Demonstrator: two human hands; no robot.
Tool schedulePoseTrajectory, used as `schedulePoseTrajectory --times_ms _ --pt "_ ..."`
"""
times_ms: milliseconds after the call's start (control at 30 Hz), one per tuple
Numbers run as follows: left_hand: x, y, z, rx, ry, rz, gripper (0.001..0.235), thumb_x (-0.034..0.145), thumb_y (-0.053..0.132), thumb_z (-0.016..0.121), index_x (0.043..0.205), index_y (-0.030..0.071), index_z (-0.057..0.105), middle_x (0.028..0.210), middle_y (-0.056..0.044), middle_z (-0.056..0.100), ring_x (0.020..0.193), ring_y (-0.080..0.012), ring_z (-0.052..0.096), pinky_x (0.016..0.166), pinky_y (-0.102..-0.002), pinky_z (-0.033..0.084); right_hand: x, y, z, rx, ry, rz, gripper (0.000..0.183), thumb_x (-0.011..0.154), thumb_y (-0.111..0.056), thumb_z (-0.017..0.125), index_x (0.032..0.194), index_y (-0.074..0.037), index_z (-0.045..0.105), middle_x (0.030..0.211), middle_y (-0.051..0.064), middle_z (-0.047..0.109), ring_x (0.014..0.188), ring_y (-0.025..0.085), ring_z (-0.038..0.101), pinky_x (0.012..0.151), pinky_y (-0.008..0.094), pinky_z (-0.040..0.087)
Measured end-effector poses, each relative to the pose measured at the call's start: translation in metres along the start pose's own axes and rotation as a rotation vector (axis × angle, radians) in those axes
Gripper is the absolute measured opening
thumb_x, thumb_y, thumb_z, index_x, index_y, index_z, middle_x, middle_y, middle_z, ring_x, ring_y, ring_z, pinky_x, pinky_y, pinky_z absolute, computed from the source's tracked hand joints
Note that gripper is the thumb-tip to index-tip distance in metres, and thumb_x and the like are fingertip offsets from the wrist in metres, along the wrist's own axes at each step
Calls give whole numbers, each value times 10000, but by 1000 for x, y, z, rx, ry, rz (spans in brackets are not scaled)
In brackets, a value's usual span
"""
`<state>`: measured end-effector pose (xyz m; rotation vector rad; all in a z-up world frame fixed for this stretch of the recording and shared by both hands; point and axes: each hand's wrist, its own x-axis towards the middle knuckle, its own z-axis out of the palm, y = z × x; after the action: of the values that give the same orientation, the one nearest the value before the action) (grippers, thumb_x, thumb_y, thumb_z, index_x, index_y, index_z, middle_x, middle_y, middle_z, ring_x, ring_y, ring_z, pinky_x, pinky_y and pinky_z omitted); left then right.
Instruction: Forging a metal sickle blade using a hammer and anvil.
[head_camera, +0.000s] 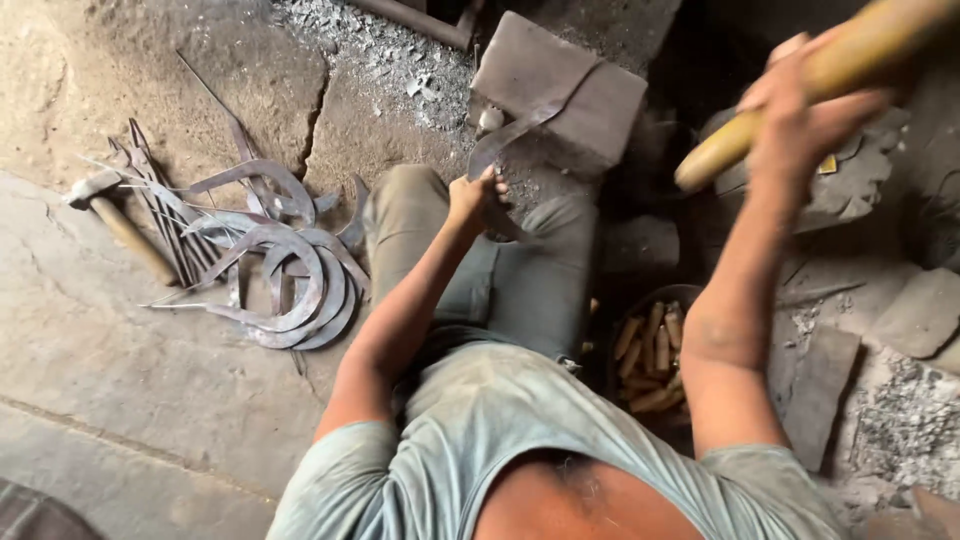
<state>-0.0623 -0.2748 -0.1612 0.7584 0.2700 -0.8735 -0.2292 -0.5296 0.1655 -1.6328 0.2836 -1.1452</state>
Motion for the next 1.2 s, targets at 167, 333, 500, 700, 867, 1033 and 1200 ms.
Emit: schedulePoseTrajectory --times_ms 167,333,500,700,867,1033,1200 --pt "-29 13 -15 374 35 166 319 1017 224 674 851 -48 670 701 -139 684 540 -223 631 492 -363 515 -33 68 -39 -158 70 -84 333 1115 -81 713 1262 -5 424 987 155 688 696 179 651 647 318 605" --pt "-33 -9 -30 273 149 149 229 956 172 691 890 -45 657 712 -139 690 540 -256 646 488 -397 546 -116 224 3 -501 -159 -189 215 871 -89 814 1028 -5 695 920 74 718 792 184 681 725 332 576" --pt "4 -1 -36 147 -48 254 277 1021 161 734 979 -104 668 779 -162 699 628 -266 658 574 -405 561 -126 162 62 -52 -313 719 182 831 -44 712 764 -22 544 627 27 555 460 136 553 380 307 451" --pt "-11 59 43 1313 -167 1269 432 1008 57 642 1417 196 641 1119 -148 712 919 -284 710 850 -369 587 -136 146 27 -229 -264 835 252 814 -35 759 935 -28 538 665 24 557 462 114 531 386 292 437" --pt "35 57 37 2032 -289 1334 799 798 35 610 1559 211 441 1025 -118 618 1010 -295 599 917 -421 461 -107 77 30 -253 -310 588 201 839 -39 746 940 -28 573 707 28 585 497 114 557 426 288 470" --pt "23 52 35 2088 -312 1239 799 871 55 600 1619 224 376 1065 -105 601 1034 -280 573 972 -418 436 -59 -38 20 -129 -248 222 108 991 32 695 1075 11 630 899 92 692 741 165 682 633 324 594" --pt "22 58 35 2035 -364 1191 803 834 81 593 1598 202 377 1045 -112 608 1037 -293 579 964 -425 431 37 -59 -2 -221 -116 -33 36 1041 49 649 1073 35 642 917 125 695 754 206 696 689 337 615"
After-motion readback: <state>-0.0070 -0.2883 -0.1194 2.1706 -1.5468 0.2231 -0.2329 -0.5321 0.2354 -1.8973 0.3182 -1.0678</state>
